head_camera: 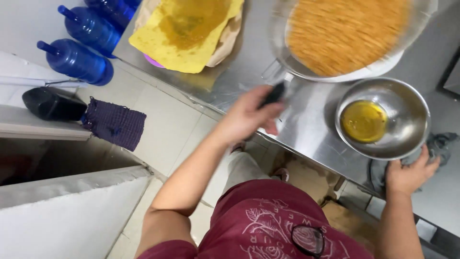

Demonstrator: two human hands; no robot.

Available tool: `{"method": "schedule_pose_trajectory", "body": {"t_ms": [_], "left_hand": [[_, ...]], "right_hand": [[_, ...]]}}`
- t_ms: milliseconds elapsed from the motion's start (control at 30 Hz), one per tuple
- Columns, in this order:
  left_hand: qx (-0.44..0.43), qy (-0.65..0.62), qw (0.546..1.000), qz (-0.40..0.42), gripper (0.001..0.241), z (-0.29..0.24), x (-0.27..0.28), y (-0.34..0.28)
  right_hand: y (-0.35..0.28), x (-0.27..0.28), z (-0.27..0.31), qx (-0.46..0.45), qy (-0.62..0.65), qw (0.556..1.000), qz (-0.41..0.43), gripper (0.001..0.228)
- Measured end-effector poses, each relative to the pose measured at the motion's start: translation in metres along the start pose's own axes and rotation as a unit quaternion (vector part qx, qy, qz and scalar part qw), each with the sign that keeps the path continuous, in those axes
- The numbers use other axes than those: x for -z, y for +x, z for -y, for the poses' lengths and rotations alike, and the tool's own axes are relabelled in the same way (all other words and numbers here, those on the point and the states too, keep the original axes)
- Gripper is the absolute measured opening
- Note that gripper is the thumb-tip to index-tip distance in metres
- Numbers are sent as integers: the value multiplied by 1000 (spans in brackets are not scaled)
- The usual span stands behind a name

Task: Clearing a stainless steel kitchen counter, wiping it down with a cloth, and then spreading fried snacks onto paper for cooling.

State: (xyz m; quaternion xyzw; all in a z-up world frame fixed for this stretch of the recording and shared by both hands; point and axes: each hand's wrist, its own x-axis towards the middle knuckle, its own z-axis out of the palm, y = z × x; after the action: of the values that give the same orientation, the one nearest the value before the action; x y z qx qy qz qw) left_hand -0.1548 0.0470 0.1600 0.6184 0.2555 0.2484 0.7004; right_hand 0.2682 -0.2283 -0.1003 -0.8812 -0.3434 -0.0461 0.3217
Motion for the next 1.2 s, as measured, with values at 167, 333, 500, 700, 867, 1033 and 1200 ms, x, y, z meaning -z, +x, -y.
{"method": "schedule_pose_trajectory", "body": {"t_ms": [167, 333, 500, 700, 867, 1033, 1200], "left_hand": [[-7, 87, 988, -130, 13, -6, 131, -18], [92, 287, 918, -259, 29, 48, 280, 1], [103, 485, 838, -226, 17, 94, 386, 16], [131, 557, 804, -162, 15, 106, 431, 27], [90, 605, 775, -160, 43, 109, 451, 32], [49, 612, 764, -198, 44, 102, 458, 41], [29, 597, 781, -179, 46, 73, 441, 60]], "right_hand": [[-19, 18, 14, 56, 89, 993, -45, 56], [-105, -46, -70, -129, 104, 962, -218, 60], [-163, -75, 33, -59, -28, 962, -267, 52], [-160, -78, 240, -42, 147, 964, -219, 67], [-161, -85, 297, 68, 105, 973, -196, 60], [-159, -95, 312, 51, 130, 974, -177, 62], [-143, -97, 309, 69, 133, 974, -171, 63]]}}
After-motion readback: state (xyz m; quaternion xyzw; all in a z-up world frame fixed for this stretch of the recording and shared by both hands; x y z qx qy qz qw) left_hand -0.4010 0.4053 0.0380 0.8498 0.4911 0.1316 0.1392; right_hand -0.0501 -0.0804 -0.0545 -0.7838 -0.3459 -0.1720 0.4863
